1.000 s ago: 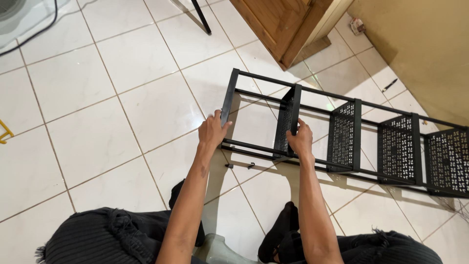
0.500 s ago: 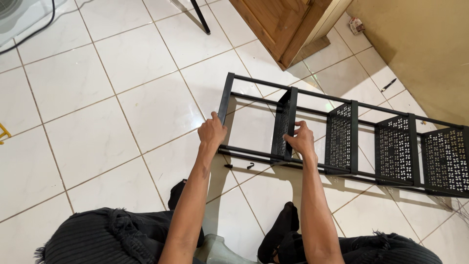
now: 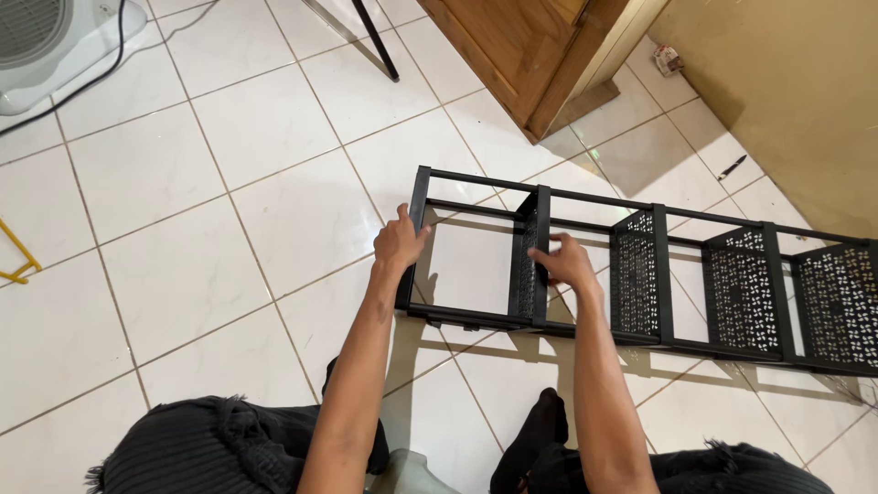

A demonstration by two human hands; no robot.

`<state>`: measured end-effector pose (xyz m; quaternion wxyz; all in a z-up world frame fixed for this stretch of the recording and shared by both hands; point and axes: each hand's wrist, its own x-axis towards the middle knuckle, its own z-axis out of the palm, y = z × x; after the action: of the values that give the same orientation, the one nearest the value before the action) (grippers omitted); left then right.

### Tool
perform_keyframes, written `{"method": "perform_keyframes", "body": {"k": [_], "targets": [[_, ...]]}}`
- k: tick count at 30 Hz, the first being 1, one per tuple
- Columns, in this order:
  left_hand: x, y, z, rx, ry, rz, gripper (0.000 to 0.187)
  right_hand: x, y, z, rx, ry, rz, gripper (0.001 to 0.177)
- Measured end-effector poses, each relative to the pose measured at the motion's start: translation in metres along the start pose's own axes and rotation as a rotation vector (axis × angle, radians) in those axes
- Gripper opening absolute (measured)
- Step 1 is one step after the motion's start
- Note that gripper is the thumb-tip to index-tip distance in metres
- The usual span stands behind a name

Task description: The person assembles a black perforated metal rack by hand. They lay the frame flat, insert and secure metal clips into the side rails, then attach a perforated tray to the frame.

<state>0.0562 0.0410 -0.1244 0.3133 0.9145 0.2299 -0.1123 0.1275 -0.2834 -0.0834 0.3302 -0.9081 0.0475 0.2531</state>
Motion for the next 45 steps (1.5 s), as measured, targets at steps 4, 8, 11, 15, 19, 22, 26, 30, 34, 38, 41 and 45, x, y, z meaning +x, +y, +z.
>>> {"method": "perform_keyframes", "body": {"k": [4,8,11,15,19,22,26,30,34,38,41,45], "targets": [[0.014,-0.001,0.006,0.043,0.055,0.069,0.060,0.032,0.017,0.019,-0.024,0.178,-0.202,0.076],[0.027,-0.006,0.015,0.020,0.044,0.076,0.067,0.055,0.029,0.033,-0.029,0.309,-0.355,0.073],[0.032,-0.006,0.020,0.031,0.081,0.111,0.066,0.060,0.028,0.039,0.083,0.325,-0.279,0.066],[0.031,-0.008,0.027,0.066,0.187,0.201,0.059,0.061,0.025,0.042,0.138,0.361,-0.257,0.057],[0.026,-0.004,0.025,0.022,0.210,0.227,0.056,0.060,0.019,0.041,0.159,0.397,-0.305,0.053],[0.022,0.002,0.019,-0.016,0.253,0.250,0.055,0.052,0.012,0.034,0.174,0.419,-0.339,0.052],[0.017,0.005,0.005,-0.098,0.369,0.311,0.053,0.035,-0.009,0.022,0.184,0.462,-0.393,0.052],[0.010,0.009,-0.009,-0.228,0.457,0.434,0.052,0.014,-0.030,0.011,0.220,0.515,-0.446,0.051],[0.001,0.014,-0.011,-0.380,0.357,0.456,0.055,0.000,-0.036,-0.002,0.239,0.575,-0.439,0.046],[-0.008,0.015,0.005,-0.520,0.342,0.535,0.055,-0.013,-0.026,-0.007,0.261,0.621,-0.478,0.044],[-0.009,0.017,0.019,-0.579,0.359,0.572,0.054,-0.019,-0.020,-0.012,0.198,0.644,-0.423,0.047],[-0.016,0.020,0.031,-0.615,0.312,0.506,0.055,-0.032,-0.023,-0.031,0.336,0.458,-0.133,0.054]]}}
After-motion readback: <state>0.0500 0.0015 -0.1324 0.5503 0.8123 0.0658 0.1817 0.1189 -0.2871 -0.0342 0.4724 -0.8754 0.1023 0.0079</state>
